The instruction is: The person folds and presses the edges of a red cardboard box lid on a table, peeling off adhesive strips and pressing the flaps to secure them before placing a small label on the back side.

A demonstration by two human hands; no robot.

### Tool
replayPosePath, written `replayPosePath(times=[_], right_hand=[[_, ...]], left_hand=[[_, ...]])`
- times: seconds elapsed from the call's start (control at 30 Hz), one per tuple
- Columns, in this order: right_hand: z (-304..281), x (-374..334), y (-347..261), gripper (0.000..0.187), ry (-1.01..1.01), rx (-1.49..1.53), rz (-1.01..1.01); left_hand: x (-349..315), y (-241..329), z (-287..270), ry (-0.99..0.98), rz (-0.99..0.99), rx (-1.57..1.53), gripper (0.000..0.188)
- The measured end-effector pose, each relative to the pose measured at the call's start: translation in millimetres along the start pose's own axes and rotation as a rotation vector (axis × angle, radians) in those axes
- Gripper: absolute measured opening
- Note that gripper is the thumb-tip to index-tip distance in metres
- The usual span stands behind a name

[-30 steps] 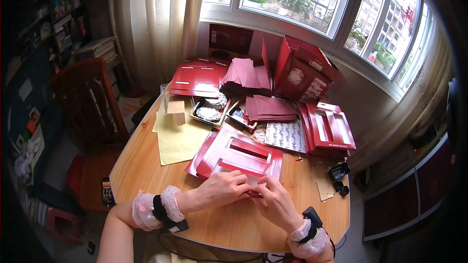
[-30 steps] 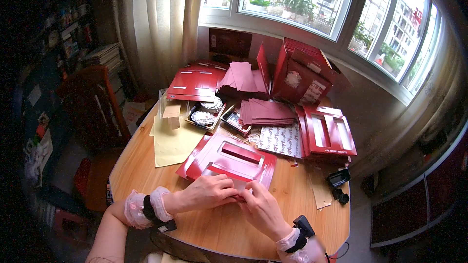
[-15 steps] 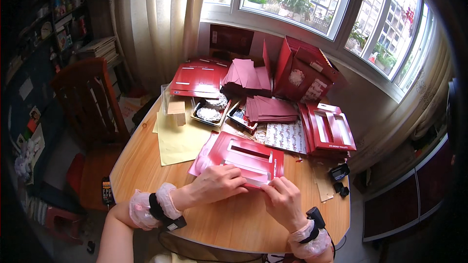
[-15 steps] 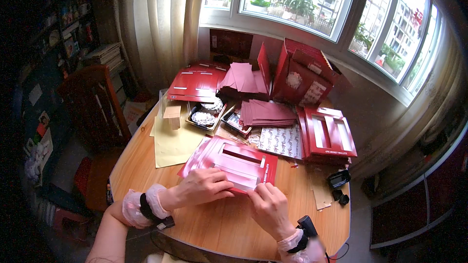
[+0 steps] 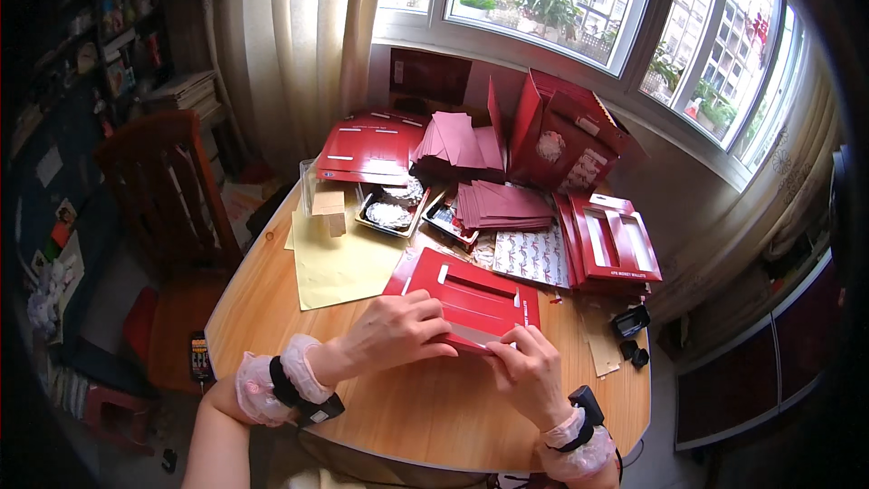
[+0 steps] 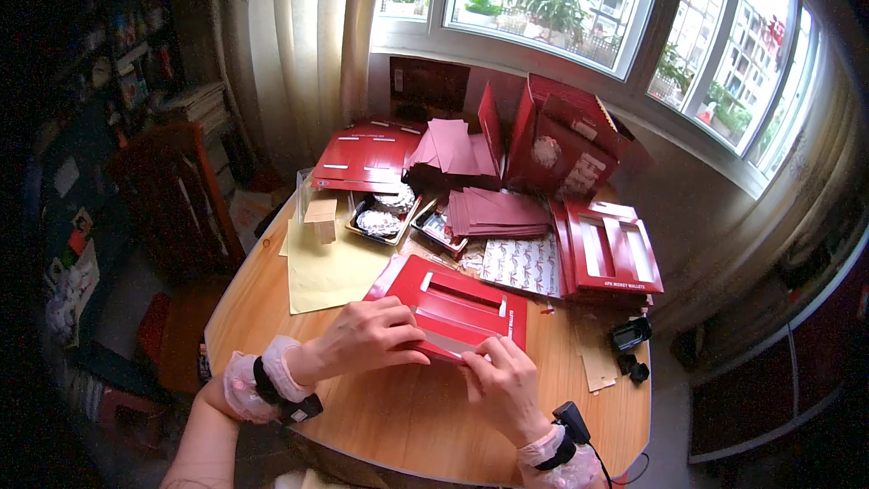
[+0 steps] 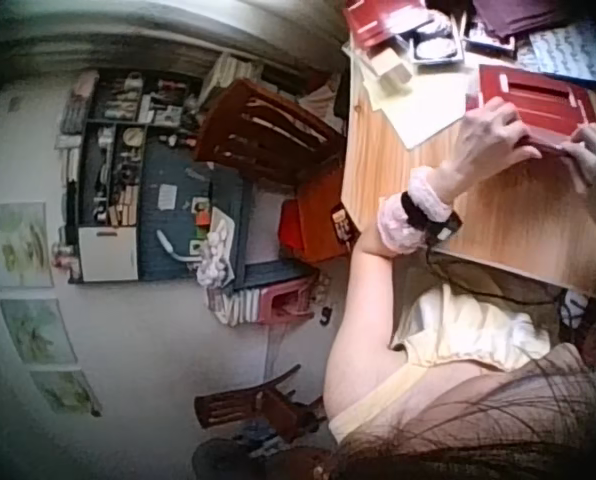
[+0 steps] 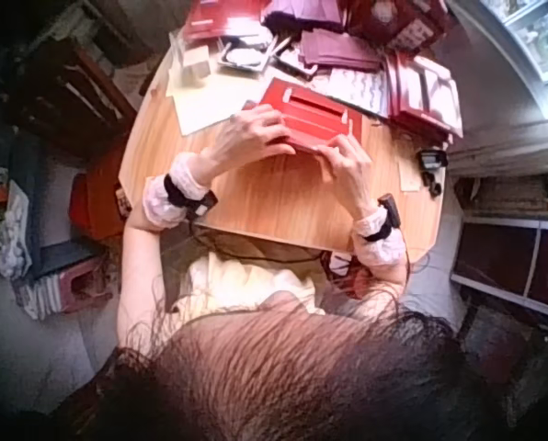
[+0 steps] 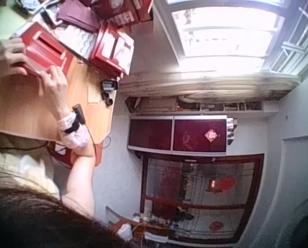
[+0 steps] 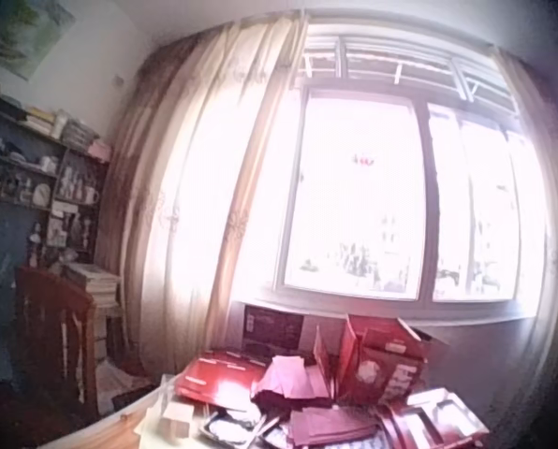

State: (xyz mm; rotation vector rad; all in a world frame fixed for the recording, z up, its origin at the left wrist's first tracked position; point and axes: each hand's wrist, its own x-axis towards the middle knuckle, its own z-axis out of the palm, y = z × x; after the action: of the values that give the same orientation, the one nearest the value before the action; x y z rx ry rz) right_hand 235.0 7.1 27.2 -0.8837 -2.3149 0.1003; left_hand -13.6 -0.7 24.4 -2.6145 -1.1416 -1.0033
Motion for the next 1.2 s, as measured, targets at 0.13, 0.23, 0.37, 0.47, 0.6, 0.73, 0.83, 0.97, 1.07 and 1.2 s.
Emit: replayPosePath(times=[0.13,0.23,0.37,0.47,0.6,0.73,0.83,0.97,1.07,1.2], right_hand=[[-1,0,1,0.017,-0.028,0.016,0.011],[-2,3,-2,0.015,-0.025,0.042,0.001],[11,-1,-5,0.013,-0.026,0.009,-0.075],[9,0,-4,0.012,0.001,0.007,-0.078],[6,0,-5,0.014,0.032,-0.02,-0.072],[7,-2,-6,0.015,0.035,-0.024,-0.063],[9,-4,-6,0.013,0.013,-0.024,-0.073],[16,-7,-8,0.012,-0.015,0.002,-0.058],[19,-8,-8,0.012,-0.057,0.006,-0.046],[22,-9,-11,0.014,-0.086,-0.009,-0.034]], left_hand=[[-3,-6,2,-0.037,0.059,0.041,0.028],[-1,-3,5,-0.01,0.088,0.065,0.028],[0,1,6,0.03,0.119,0.02,0.026],[1,-3,-5,0.002,0.071,-0.042,0.032],[5,-11,-31,-0.019,-0.262,-0.048,0.061],[2,-29,-41,-0.198,-0.652,-0.236,0.066],[-11,-44,-34,-0.303,-0.765,-0.559,0.06],[-9,-49,-31,-0.415,-0.988,-0.975,0.065],[-11,-54,-33,-0.393,-0.996,-0.94,0.071],[-16,-67,-28,-0.346,-0.987,-0.899,0.078]])
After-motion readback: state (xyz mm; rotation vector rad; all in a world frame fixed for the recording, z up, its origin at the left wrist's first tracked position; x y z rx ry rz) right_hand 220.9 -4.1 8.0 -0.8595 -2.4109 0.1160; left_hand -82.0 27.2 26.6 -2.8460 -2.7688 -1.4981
